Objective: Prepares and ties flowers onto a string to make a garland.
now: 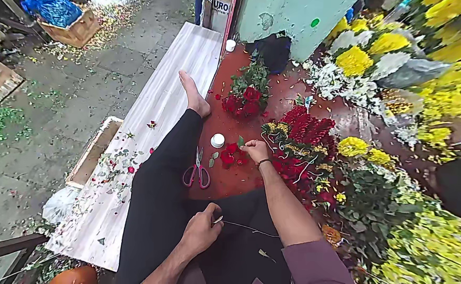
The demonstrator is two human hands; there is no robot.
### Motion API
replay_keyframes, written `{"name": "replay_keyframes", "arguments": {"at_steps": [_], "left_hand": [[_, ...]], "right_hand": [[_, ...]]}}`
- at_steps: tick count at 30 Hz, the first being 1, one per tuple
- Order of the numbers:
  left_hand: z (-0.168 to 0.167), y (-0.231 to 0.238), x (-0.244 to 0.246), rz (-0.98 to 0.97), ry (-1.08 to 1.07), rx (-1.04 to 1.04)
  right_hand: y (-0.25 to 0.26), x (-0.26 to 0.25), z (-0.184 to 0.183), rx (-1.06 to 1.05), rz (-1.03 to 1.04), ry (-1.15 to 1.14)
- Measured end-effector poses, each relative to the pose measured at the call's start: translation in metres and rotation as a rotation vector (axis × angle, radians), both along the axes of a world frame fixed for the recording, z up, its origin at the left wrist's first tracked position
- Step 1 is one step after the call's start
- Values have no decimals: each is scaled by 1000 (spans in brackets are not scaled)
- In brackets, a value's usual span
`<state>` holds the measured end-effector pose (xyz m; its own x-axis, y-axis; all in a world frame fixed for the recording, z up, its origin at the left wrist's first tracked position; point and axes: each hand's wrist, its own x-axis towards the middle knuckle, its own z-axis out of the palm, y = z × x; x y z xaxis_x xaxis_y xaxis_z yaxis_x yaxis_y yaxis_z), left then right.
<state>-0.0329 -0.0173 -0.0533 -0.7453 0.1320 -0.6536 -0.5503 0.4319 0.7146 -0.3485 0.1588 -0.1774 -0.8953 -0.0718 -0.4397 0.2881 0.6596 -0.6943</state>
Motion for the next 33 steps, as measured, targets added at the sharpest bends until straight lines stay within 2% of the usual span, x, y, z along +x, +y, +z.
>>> {"name": "replay_keyframes", "arguments": {"at_steps": [4, 7, 10, 12, 16, 19, 27, 30, 33], "left_hand": [[-2, 1, -2, 150, 115, 143], [-1, 1, -4, 362, 174, 270], [5, 3, -6, 605, 264, 414], [9, 2, -9, 696, 327, 452], [8, 2, -6, 733, 498, 480], [5, 1, -3, 695, 600, 451], [2, 1, -7, 558, 514, 320], [3, 2, -5, 588, 455, 493], [7, 1, -8, 716, 340, 733]], "right_hand": [[5, 35, 52, -418, -177, -187], [-1, 80, 95, -701, -162, -284], [-9, 135, 128, -853, -112, -313], [-15, 167, 142, -886, -101, -324], [-22, 213, 147, -896, -101, -310], [-22, 228, 145, -868, -104, -262], [-25, 237, 141, -778, -105, -176], [-23, 241, 136, -945, -116, -258], [-24, 243, 132, -1177, -90, -318]]}}
